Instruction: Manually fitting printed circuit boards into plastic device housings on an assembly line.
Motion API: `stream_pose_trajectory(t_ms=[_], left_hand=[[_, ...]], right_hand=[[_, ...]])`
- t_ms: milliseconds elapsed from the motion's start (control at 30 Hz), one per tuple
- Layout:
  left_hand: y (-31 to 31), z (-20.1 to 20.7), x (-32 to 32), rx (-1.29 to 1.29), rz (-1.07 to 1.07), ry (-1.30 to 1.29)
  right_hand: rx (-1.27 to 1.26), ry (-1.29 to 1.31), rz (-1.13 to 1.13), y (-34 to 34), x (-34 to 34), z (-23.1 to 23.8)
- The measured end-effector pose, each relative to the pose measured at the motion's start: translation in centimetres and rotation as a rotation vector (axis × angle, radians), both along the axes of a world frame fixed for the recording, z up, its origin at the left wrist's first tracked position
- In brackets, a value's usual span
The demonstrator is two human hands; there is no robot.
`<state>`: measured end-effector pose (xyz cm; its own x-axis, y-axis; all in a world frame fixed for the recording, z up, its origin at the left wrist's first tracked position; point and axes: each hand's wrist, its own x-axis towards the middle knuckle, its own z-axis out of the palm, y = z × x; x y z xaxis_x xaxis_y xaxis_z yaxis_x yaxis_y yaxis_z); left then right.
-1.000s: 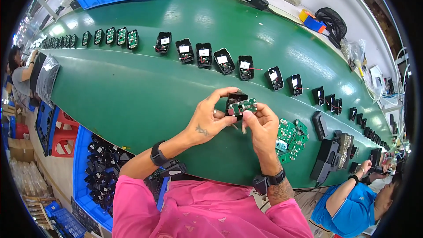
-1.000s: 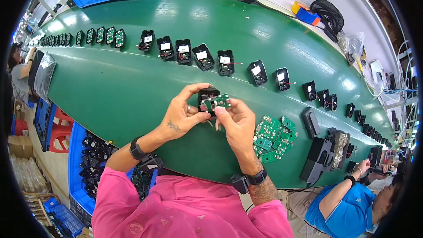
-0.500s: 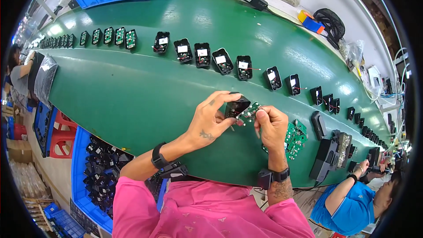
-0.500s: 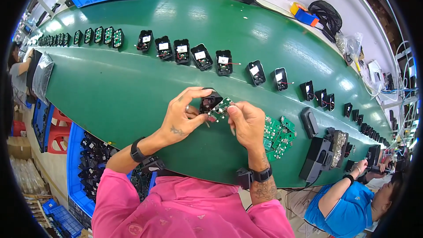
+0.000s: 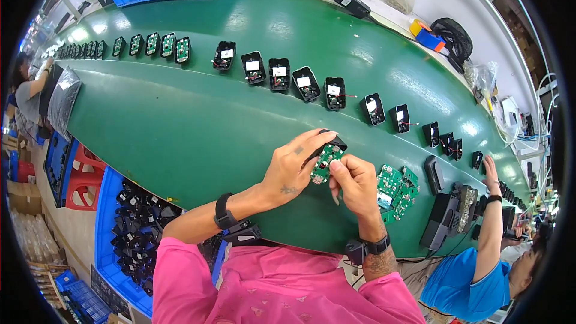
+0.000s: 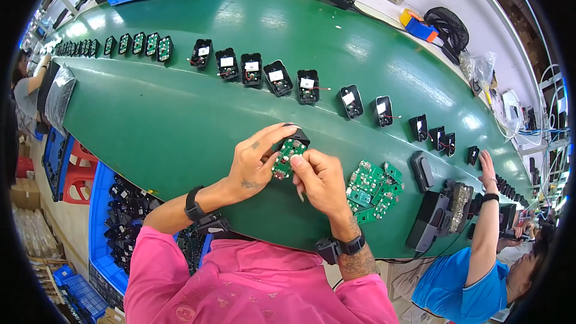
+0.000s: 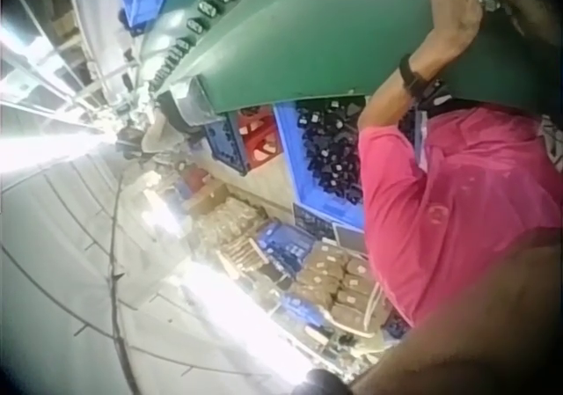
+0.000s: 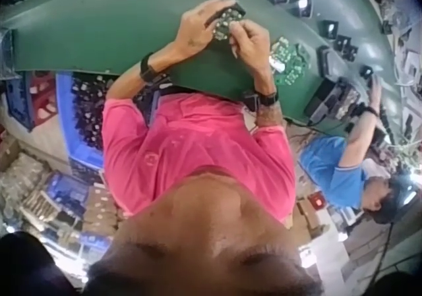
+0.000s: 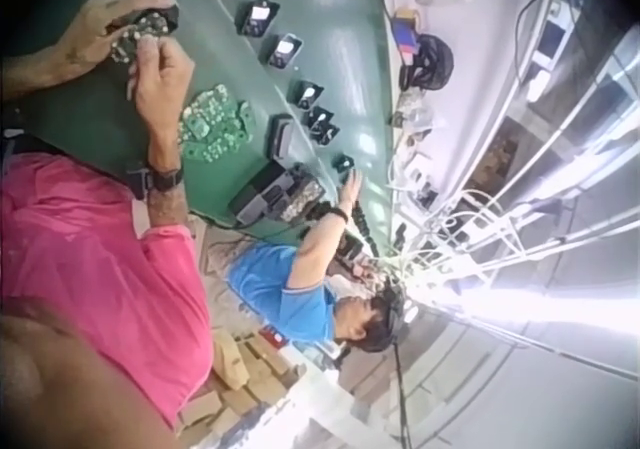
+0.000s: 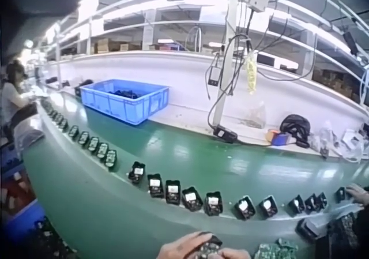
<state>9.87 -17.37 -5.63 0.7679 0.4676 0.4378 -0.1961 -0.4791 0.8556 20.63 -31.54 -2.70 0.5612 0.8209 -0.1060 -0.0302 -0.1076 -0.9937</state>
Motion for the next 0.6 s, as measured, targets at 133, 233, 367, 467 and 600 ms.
stream_pose_trajectory(t_ms=[133,233,367,467,600], left_hand=[[-0.1,0.5,0.3,0.133,0.029,0.023],[0.0,0.6,0.6,0.087,-0.006,0.047],[0.9,1.2,0.3,-0.201,-0.164,0.178],[0.6,0.6,0.4,-0.542,-0.303,0.100],[0.1,0.8,0.6,-0.632,-0.263,0.170]], right_hand=[[-0.112,-0.158,-0.011,-0.4,1.1,0.3],[-0.113,-0.148,-0.089,-0.4,1.2,0.0],[-0.100,-0.107,-0.168,-0.3,1.7,-0.7],[-0.097,-0.147,-0.174,-0.3,1.6,-1.3],[-0.157,-0.343,-0.197,-0.3,1.5,-2.1]])
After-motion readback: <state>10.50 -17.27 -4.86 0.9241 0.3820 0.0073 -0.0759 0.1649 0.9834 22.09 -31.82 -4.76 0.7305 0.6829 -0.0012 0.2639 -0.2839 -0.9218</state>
